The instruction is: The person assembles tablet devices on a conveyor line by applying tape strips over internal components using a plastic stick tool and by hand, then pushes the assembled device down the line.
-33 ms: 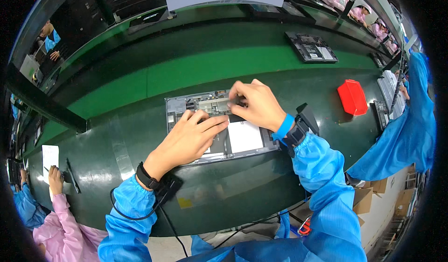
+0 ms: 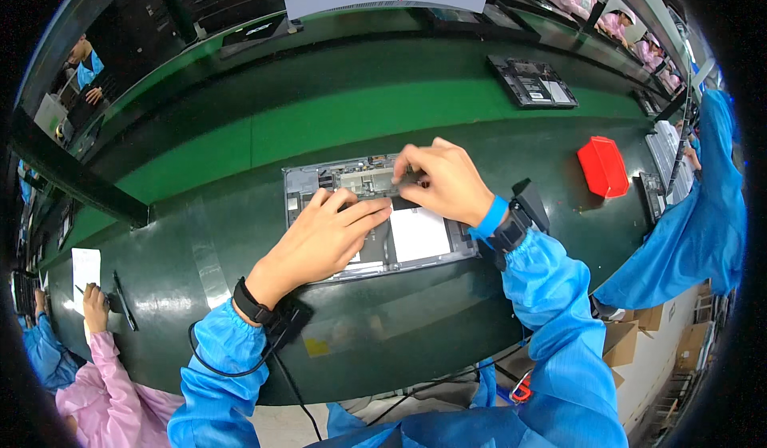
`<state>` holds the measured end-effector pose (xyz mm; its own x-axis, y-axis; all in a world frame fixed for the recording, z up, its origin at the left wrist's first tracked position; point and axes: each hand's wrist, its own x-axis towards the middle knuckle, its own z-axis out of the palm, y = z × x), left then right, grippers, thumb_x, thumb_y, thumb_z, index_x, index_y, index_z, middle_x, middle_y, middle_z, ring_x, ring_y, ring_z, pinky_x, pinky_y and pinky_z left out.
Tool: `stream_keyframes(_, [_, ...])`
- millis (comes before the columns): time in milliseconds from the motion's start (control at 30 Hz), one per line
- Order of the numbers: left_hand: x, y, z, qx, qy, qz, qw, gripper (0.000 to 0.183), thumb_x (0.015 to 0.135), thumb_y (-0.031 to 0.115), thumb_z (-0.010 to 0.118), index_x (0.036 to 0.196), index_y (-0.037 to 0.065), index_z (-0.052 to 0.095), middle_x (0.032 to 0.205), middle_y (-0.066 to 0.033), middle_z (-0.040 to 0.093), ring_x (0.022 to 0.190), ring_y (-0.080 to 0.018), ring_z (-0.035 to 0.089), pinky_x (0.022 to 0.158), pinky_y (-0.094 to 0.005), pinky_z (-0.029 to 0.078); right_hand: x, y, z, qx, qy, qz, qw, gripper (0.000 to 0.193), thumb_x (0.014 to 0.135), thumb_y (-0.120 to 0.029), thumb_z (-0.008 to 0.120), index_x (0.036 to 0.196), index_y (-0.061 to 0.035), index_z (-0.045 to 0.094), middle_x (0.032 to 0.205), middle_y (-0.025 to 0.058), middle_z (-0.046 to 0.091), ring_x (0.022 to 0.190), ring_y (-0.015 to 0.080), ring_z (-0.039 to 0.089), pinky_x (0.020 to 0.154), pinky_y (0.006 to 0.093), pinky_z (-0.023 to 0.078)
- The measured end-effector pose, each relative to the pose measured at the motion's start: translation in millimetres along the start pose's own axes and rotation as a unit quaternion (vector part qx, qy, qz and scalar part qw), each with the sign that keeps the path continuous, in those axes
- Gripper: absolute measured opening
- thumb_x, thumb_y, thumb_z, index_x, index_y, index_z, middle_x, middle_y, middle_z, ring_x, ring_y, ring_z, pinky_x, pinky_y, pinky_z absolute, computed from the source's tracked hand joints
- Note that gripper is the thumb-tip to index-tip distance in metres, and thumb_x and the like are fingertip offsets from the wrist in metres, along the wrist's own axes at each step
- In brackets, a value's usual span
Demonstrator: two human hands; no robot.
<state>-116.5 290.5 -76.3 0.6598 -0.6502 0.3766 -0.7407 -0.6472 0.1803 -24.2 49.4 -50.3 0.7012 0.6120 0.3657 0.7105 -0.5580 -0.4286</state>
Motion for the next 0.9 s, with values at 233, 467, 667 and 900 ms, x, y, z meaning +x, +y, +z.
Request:
stream_keyframes(233, [2,-2,2,-0.008,0.0,-0.011,1.0,0.05,0.084,0.009,0.069,0.134,0.008,0.064,0.139,-0.0006,0.061,0.107,-0.0245,0.054,0.094,-0.0398,0.044,-20,12,8,-0.096,-0.001,-0.191,0.977,0.033,0.072,-0.008,0.077,0.105,-0.0139,0.077,0.071,-0.0013,0.065,0.067,0.0192,0.06,0.066,0.0338,0.041])
stream_keyframes(467, [2,3,2,-0.035,0.0,-0.017,0.999,0.049,0.083,0.007,0.069,0.132,0.007,0.065,0.131,-0.0026,0.066,0.104,-0.0247,0.055,0.092,-0.0386,0.045,-24,9,8,-0.111,-0.019,-0.206,0.972,0.036,0.072,-0.01,0.078,0.108,-0.0131,0.077,0.07,-0.0008,0.064,0.067,0.0174,0.058,0.066,0.0341,0.042])
stream_keyframes(667, [1,6,0,-0.117,0.097,-0.032,0.988,0.041,0.086,0.012,0.071,0.127,0.005,0.067,0.122,-0.0074,0.066,0.102,-0.0295,0.056,0.089,-0.0404,0.047,-29,-11,3,-0.073,-0.06,-0.167,0.981,0.039,0.075,-0.008,0.074,0.114,-0.0082,0.074,0.075,0.0037,0.065,0.076,0.0238,0.065,0.07,0.0371,0.047])
stream_keyframes(900, [4,29,-36,0.003,0.146,0.062,0.987,0.017,0.087,0.016,0.072,0.094,0.004,0.062,0.09,-0.0094,0.058,0.095,-0.0293,0.057,0.079,-0.0409,0.047,-74,-93,-15,-0.005,0.03,0.018,0.999,0.037,0.084,-0.002,0.08,0.118,-0.0017,0.067,0.081,0.0121,0.068,0.068,0.018,0.066,0.061,0.0307,0.052])
